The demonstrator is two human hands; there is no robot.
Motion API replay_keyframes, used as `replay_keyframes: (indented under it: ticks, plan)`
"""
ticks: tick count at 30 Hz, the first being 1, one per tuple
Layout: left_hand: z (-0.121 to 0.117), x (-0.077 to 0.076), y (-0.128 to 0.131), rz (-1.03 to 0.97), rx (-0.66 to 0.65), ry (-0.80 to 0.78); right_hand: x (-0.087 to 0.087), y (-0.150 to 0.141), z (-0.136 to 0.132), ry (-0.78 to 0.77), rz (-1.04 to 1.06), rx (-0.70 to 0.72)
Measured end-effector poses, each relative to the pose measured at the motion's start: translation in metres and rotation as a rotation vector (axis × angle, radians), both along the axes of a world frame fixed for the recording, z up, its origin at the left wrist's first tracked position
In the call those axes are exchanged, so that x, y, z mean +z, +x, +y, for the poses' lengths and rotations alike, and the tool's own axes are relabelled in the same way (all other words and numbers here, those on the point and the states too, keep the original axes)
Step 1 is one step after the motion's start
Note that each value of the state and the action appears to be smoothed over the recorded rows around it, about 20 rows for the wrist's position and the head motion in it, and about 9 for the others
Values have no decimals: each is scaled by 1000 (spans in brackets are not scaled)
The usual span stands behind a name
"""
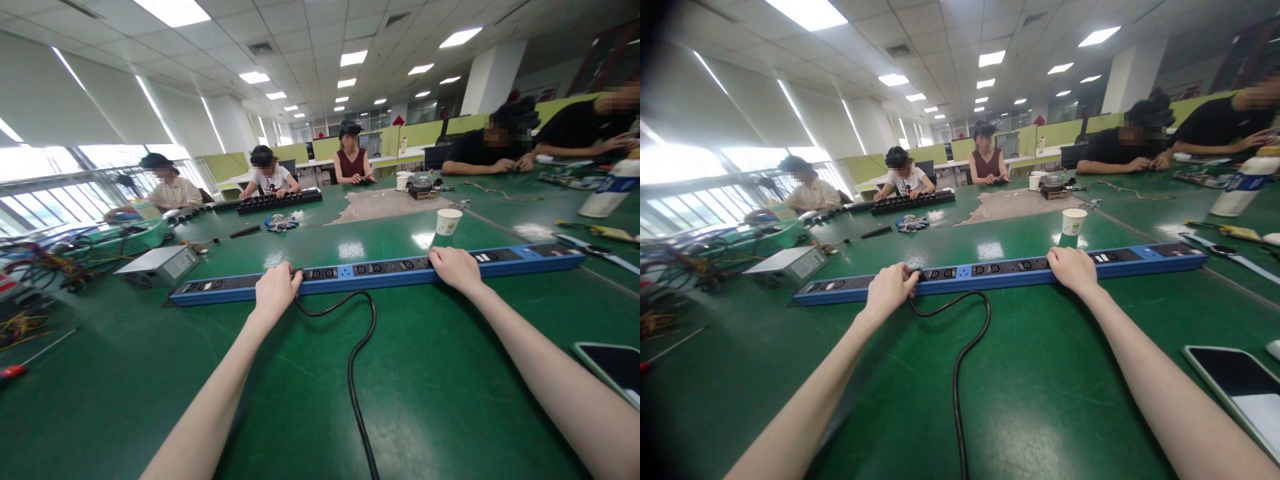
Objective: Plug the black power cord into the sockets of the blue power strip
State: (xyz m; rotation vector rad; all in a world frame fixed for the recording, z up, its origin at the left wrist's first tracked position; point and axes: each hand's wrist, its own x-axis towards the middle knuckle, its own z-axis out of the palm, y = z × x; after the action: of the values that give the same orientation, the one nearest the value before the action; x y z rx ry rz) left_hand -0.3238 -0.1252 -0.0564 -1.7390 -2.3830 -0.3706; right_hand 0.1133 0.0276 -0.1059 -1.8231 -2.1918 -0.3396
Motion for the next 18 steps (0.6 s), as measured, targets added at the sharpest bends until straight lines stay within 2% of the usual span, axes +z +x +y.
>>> replay_keyframes:
  ticks: [10, 18]
  plan:
    - [2, 12, 14, 127, 2, -50, -1, 3, 1, -5, 4, 12]
    - [-1, 10, 16, 108, 51, -28, 1, 4, -1, 4, 24, 16]
